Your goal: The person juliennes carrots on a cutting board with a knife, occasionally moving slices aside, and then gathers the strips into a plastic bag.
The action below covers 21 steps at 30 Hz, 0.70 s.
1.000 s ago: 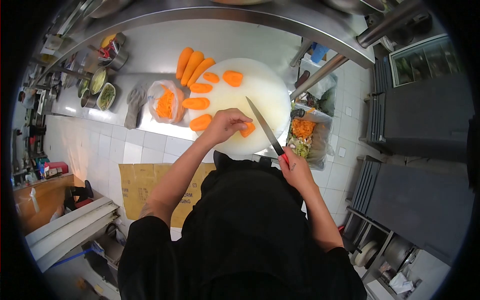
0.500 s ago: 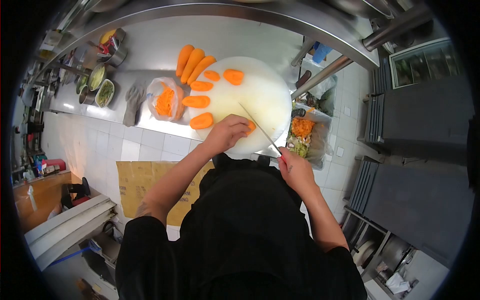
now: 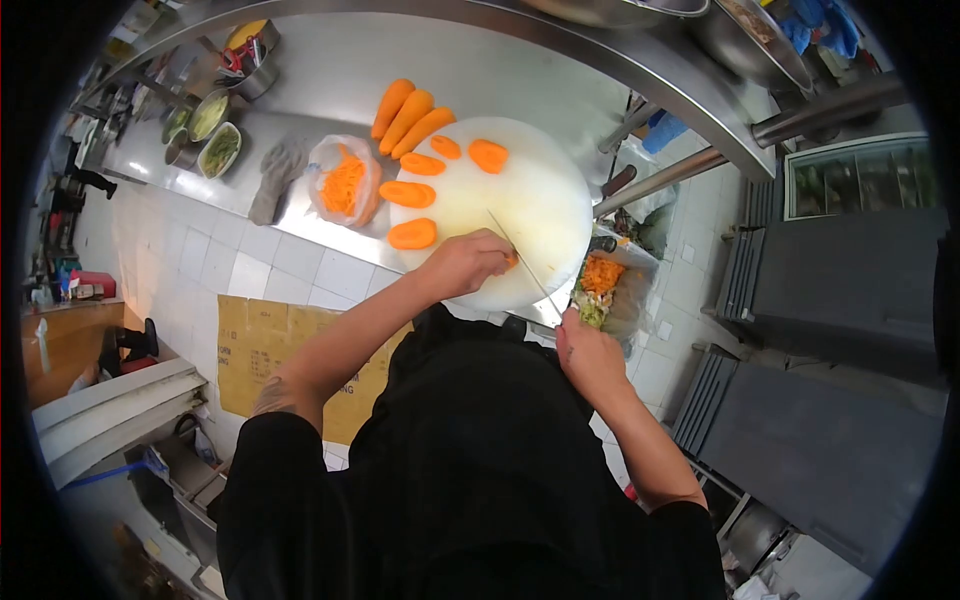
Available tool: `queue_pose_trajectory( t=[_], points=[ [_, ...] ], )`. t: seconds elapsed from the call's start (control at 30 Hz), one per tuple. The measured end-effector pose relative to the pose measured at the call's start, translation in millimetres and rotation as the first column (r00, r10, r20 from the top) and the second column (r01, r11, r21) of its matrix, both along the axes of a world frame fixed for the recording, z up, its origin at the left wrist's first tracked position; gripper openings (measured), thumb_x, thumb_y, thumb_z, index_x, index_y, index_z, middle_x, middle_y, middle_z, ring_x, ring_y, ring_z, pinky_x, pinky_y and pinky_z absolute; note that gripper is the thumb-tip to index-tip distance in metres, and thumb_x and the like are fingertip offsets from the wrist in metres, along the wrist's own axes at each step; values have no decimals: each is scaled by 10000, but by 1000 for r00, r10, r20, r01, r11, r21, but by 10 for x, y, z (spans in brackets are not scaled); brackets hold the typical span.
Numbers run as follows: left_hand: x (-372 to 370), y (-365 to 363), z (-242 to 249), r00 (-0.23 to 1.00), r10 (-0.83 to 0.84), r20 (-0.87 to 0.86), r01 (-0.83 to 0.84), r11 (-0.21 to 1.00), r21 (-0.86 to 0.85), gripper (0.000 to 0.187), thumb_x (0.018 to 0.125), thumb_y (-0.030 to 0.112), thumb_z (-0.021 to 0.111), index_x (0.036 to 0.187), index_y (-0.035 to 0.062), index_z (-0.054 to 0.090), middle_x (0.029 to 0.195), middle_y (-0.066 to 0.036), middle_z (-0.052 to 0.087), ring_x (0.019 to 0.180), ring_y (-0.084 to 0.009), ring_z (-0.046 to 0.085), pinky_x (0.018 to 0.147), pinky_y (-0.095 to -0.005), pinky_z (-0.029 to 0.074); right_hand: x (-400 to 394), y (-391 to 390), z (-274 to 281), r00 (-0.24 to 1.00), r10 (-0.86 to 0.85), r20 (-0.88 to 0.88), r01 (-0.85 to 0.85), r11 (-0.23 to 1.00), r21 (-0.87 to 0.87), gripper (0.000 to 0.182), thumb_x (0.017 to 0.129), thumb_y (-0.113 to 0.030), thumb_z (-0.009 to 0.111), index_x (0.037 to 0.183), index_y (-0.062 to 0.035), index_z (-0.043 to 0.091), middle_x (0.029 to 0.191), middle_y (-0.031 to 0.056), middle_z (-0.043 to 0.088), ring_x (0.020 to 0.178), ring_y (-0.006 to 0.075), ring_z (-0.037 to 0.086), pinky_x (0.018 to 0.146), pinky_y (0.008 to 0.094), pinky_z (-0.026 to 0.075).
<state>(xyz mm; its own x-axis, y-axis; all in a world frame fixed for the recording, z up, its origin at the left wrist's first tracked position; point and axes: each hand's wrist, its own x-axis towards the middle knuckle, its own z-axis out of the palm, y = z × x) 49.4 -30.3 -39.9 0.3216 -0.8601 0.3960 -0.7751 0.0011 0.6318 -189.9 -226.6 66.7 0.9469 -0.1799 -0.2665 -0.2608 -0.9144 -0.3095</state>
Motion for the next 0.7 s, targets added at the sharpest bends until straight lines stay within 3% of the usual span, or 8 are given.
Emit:
queue_pose_trajectory(
  t=[0.1,0.27,0.5,0.6,0.7],
  points=[
    [15,-2,13,1000,-18,3,18,998,65,123,887,-23,753,947,80,724,1222,-49,773,1146,-298,730,954,-407,630,-38,53,307,1000,10,-23,-10,1000,-8,229,1137,-247,615,1094,-31,552,804,234,749,749,483,756,667,605,592],
    [-8,-12,-46,1000,-10,-9,10,1000,17,101,912,-11,728,958,79,726,1228,-53,768,1141,-301,727,966,-407,626,-1,17,-246,999,-39,12,38,999,39,222,1141,-239,613,1103,-30,550,796,239,749,746,487,752,686,618,584],
    [0,3,-29,1000,-14,-27,14,1000,15,101,913,-23,716,948,70,734,1215,-41,761,1129,-296,719,947,-404,622,53,59,92,998,-32,-62,37,995,89,216,1157,-250,590,1145,-45,521,862,275,758,823,530,743,738,649,561],
    [1,9,-65,997,9,-71,-11,1000,-26,92,909,-19,725,947,65,737,1186,-42,757,1106,-295,720,936,-398,620,66,-27,-284,1000,-26,-10,27,992,120,216,1154,-257,598,1164,-53,527,866,274,755,835,531,740,741,645,560],
    [-7,11,-40,998,6,-58,-8,999,-47,77,910,-14,737,935,59,736,1170,-43,759,1073,-297,727,925,-400,622,133,81,176,994,-43,-99,51,995,88,212,1153,-258,593,1193,-60,529,876,276,753,854,534,738,750,646,557]
  ],
)
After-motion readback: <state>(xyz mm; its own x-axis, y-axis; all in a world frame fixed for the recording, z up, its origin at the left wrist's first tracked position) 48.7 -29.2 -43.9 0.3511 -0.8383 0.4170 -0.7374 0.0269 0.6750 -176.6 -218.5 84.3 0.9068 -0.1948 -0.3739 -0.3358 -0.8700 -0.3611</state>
